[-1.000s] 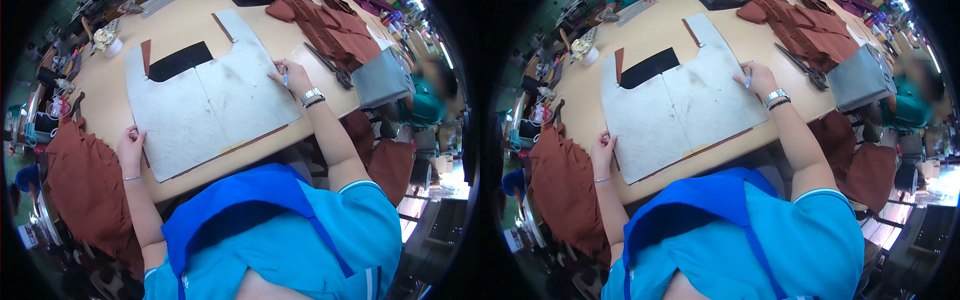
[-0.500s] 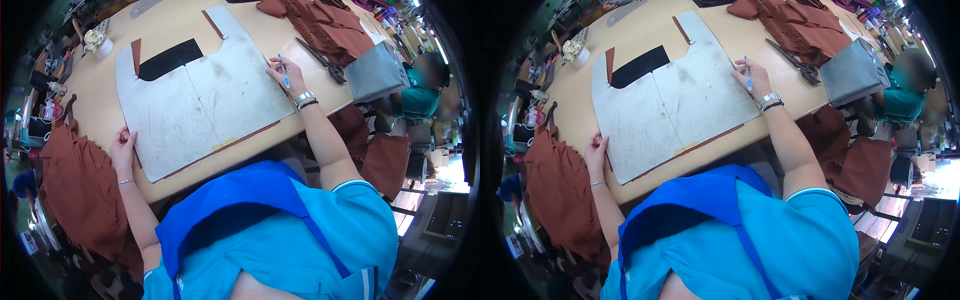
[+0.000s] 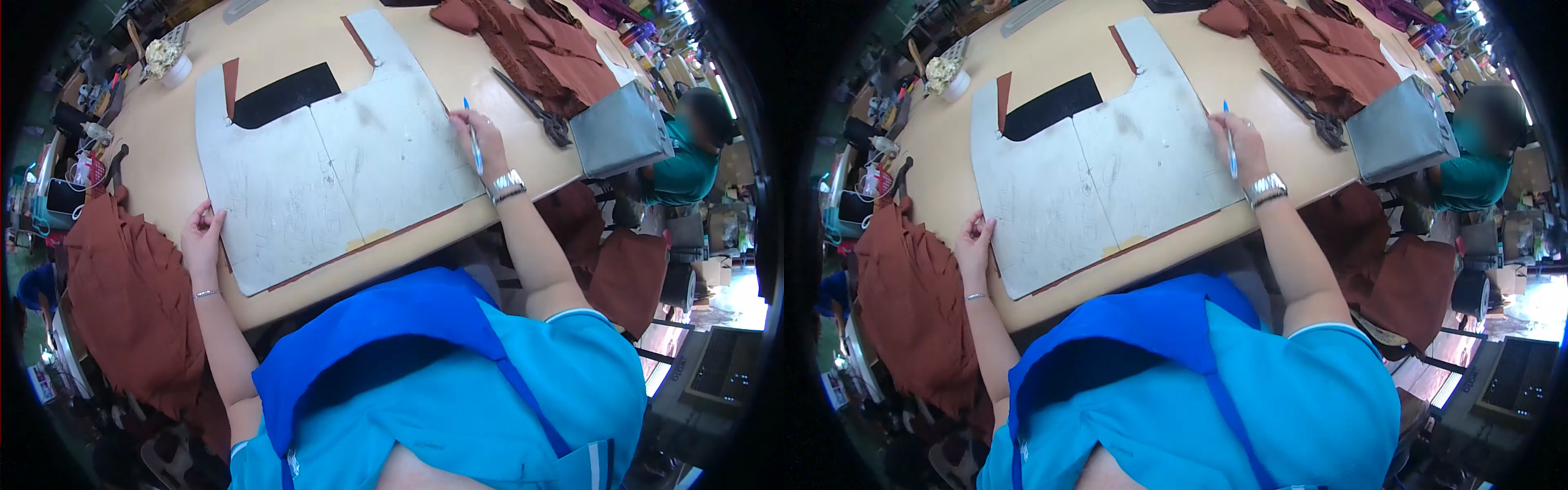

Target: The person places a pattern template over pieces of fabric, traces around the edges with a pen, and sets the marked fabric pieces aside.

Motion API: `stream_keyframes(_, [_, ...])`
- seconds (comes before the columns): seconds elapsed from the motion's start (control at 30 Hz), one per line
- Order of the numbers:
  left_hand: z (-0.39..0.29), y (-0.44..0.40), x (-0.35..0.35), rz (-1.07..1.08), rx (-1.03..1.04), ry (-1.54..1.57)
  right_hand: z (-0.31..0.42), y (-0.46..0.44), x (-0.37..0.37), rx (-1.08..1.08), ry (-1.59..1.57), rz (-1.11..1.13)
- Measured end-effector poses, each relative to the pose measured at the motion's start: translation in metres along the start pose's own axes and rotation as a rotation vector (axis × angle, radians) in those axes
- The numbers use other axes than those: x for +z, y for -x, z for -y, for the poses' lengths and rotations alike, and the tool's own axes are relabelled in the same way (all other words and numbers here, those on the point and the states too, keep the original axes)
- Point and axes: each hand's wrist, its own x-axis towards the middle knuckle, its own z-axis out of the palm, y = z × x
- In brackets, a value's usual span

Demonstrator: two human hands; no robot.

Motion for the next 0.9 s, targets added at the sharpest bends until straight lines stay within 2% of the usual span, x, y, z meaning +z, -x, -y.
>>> stream_keyframes(0.1, [-0.019, 0.008, 0.001, -0.012, -0.027, -0.039, 0.001, 0.024, -0.004, -0.208, -0.016, 0.008])
stream_keyframes(0.13, [-0.021, 0.009, 0.001, -0.013, -0.035, -0.05, 0.0, 0.028, -0.006, -0.22, 0.083, 0.056])
stream_keyframes(0.33, [-0.003, 0.002, 0.002, 0.008, -0.031, 0.103, -0.009, -0.014, 0.003, -0.118, 0.143, 0.241])
stream_keyframes(0.43, [-0.002, 0.002, 0.001, 0.018, -0.032, 0.114, -0.012, -0.044, 0.017, -0.099, 0.241, 0.229])
stream_keyframes(0.67, [0.025, -0.006, -0.002, 0.05, 0.02, 0.125, -0.014, 0.018, -0.026, -0.172, 0.1, 0.291])
stream_keyframes(0.77, [-0.056, 0.038, 0.015, -0.178, 0.065, -0.501, -0.016, 0.034, -0.032, -0.192, 0.095, 0.276])
stream_keyframes(0.87, [-0.022, 0.042, 0.031, -0.222, 0.464, -0.896, -0.008, 0.027, -0.032, -0.134, 0.145, 0.3])
stream_keyframes(0.9, [-0.024, 0.042, 0.032, -0.152, 0.372, -0.914, -0.007, 0.023, -0.029, -0.132, 0.158, 0.301])
